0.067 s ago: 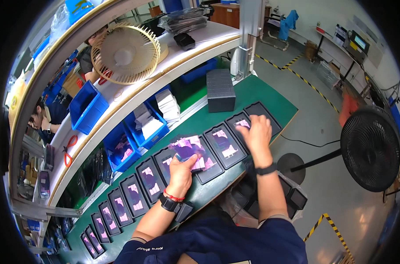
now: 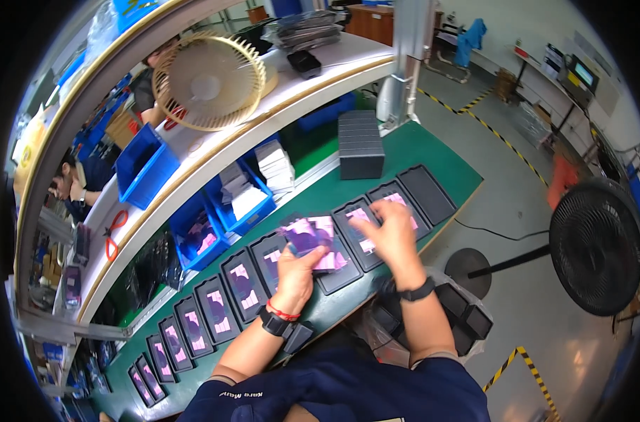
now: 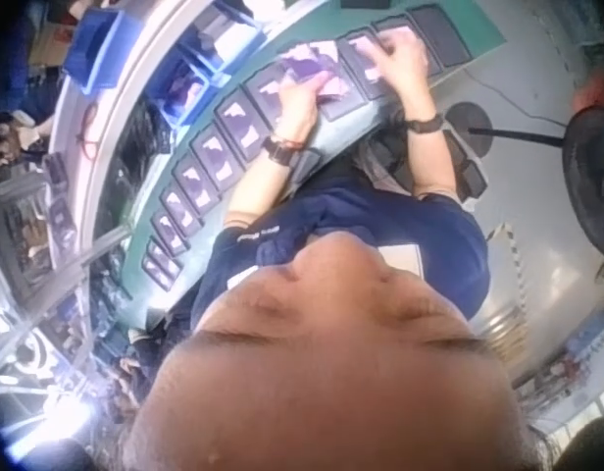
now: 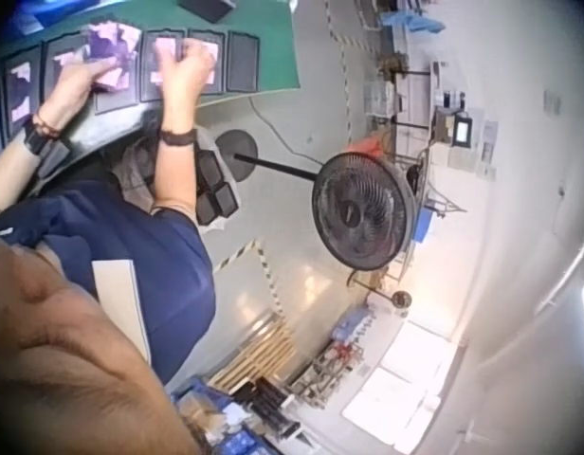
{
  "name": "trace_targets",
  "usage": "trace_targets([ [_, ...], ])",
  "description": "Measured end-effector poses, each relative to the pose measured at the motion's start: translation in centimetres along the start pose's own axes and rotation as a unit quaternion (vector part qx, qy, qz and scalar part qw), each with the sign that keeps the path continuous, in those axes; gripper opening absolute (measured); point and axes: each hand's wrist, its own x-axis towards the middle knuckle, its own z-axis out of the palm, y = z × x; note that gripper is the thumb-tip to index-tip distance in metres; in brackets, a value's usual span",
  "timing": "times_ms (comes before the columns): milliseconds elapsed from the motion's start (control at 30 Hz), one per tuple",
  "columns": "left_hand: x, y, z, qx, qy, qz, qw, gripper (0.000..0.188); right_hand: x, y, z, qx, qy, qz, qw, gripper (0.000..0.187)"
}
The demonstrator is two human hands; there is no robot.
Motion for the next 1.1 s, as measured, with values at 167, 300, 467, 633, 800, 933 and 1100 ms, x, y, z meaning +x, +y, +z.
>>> trace_targets([
  [167, -0.9, 1.8, -0.2, -0.037, -0.056, -0.031, 0.997, 0.025, -1.2, -1.1, 1.3, 0.371, -0.062, 0.138, 0.916, 0.008],
  [300, 0.8, 9.7, -6.7, 0.137, 0.076, 0.075, 0.985, 0.022, 3.2, 14.7, -3.8, 0.183, 0.014, 0.213, 0.960, 0.006],
  [467, 7.6, 16.4, -21.0, 0.489, 0.312, 0.228, 0.782, 0.057, 4.3, 19.7, -3.7, -0.043, -0.091, 0.242, 0.965, 0.028],
  [633, 9.9, 16.5, -16.6, 0.624, 0.250, 0.016, 0.740, 0.079, 2.4, 15.7, -3.0, -0.048, -0.091, 0.169, 0.980, 0.056],
  [800, 10.5, 16.2, -13.3, 0.729, 0.225, 0.155, 0.628, 0.067, 1.1, 14.0, -2.3, -0.031, -0.085, 0.139, 0.986, 0.051],
  [933, 16.3, 15.2, -11.4, 0.716, 0.155, 0.282, 0.619, 0.049, 0.8, 12.7, -2.2, -0.028, -0.075, 0.130, 0.988, 0.052],
  [1100, 20.6, 15.7, -7.6, 0.638, 0.137, 0.278, 0.705, 0.047, 0.4, 13.4, -1.9, -0.027, -0.075, 0.137, 0.987, 0.052],
])
